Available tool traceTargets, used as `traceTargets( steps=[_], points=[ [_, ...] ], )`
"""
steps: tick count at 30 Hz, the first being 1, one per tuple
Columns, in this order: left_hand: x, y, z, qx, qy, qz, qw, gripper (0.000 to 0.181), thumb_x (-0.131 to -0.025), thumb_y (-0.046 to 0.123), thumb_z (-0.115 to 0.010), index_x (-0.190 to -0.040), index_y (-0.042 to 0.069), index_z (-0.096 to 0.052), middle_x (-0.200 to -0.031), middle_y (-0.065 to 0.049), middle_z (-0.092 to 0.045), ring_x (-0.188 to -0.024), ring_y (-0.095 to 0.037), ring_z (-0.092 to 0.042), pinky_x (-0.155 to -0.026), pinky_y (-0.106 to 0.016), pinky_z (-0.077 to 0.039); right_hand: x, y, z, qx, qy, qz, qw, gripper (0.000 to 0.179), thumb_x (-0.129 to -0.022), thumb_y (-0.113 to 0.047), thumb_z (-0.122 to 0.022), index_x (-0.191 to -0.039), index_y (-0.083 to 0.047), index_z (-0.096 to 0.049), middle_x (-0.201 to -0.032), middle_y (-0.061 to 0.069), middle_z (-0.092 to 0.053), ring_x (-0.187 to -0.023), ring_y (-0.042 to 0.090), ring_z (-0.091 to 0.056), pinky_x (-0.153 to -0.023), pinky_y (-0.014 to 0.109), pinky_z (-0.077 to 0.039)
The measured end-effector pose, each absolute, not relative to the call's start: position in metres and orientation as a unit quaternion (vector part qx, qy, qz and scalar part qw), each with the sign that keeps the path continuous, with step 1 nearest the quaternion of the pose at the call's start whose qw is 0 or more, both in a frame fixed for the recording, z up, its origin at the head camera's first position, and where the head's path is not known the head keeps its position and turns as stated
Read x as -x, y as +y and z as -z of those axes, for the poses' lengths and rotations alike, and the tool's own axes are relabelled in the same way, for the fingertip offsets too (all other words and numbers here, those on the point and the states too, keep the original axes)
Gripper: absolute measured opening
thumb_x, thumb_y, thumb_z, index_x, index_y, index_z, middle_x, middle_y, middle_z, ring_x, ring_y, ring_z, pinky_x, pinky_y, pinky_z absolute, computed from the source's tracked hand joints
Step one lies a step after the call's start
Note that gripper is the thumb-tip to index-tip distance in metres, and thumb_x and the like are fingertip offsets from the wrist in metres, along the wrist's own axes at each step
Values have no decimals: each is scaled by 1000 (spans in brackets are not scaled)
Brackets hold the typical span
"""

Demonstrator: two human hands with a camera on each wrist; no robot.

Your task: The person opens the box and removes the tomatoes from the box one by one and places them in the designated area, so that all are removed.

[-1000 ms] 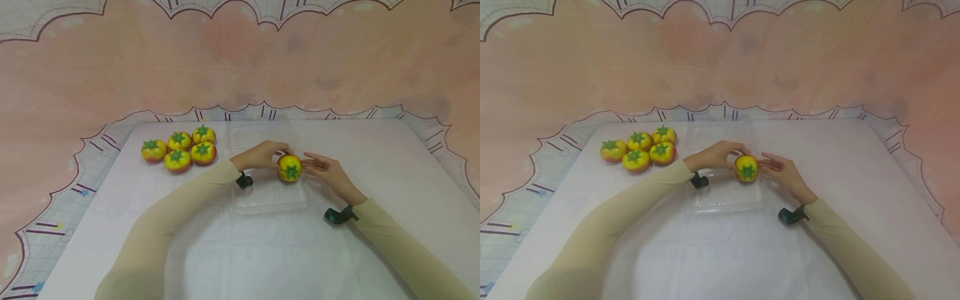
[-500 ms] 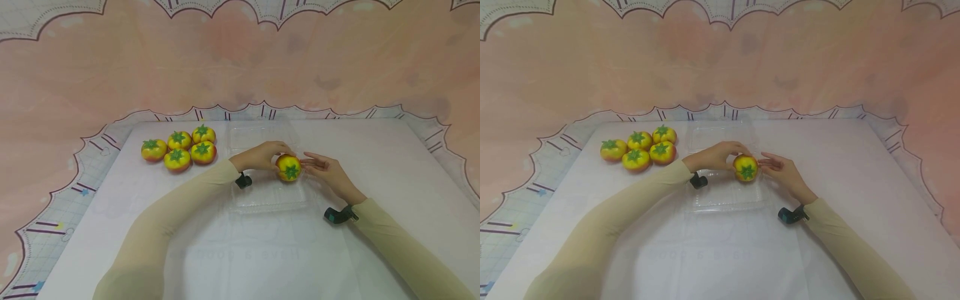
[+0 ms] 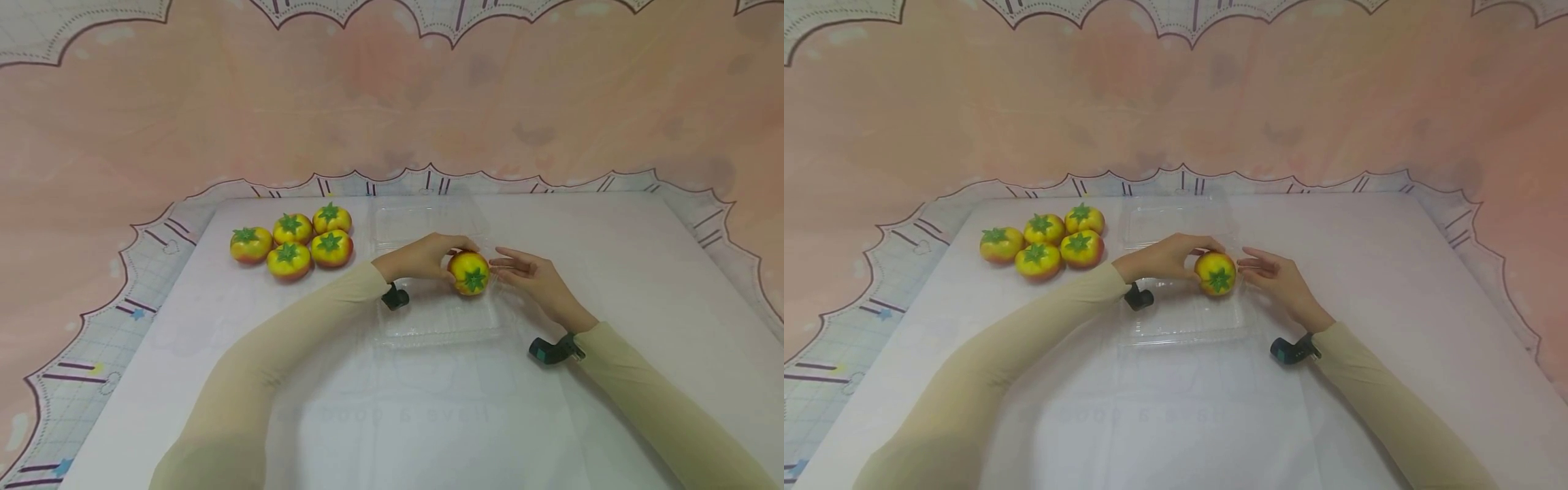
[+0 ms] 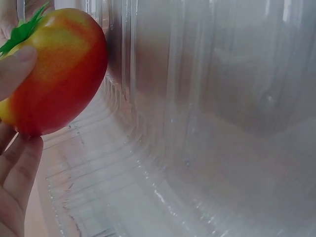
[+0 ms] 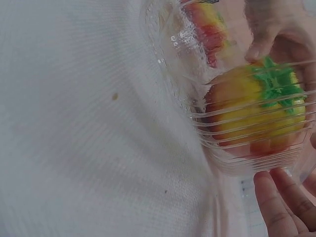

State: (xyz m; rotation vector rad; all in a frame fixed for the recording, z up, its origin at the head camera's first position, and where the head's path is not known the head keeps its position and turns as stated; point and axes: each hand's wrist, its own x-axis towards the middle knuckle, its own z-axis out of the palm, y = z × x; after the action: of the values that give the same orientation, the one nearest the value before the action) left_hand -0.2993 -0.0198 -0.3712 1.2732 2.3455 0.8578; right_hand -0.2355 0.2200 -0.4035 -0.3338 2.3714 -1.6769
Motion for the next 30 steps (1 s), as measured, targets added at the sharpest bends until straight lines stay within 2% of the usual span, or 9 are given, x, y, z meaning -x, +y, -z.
traceTargets(
  steps=[7,13,24,30],
  points=[
    [298,-21,372,-445,823,-310,167,57,-81,2,-71,-134,5,-50,-139,-9,-52,-128,-20,-49,-106,-24,-42,237,220,405,110,801,577,114,54,-94,-13,-56,-143,-2,-37,-134,28,-50,-100,-5,-62,-88,14,-51],
    [297,-20,377,-444,815,-328,176,58,-80,5,-72,-134,2,-50,-139,-11,-51,-129,-20,-48,-103,-22,-44,238,220,406,111,802,576,112,54,-94,-16,-57,-142,-1,-37,-133,29,-50,-95,-12,-59,-86,9,-49],
    [296,-19,379,-439,809,-336,199,65,-76,-1,-74,-135,1,-48,-139,-13,-50,-127,-22,-49,-101,-22,-46,237,220,406,112,808,567,113,56,-94,-19,-57,-143,-2,-36,-134,28,-50,-95,-15,-57,-88,9,-48],
    [297,-18,382,-432,811,-338,203,64,-77,1,-74,-135,2,-48,-139,-12,-50,-126,-22,-50,-101,-22,-46,238,220,408,111,813,561,108,56,-94,-20,-58,-142,-2,-37,-133,27,-51,-94,-15,-57,-86,8,-48]
  ],
)
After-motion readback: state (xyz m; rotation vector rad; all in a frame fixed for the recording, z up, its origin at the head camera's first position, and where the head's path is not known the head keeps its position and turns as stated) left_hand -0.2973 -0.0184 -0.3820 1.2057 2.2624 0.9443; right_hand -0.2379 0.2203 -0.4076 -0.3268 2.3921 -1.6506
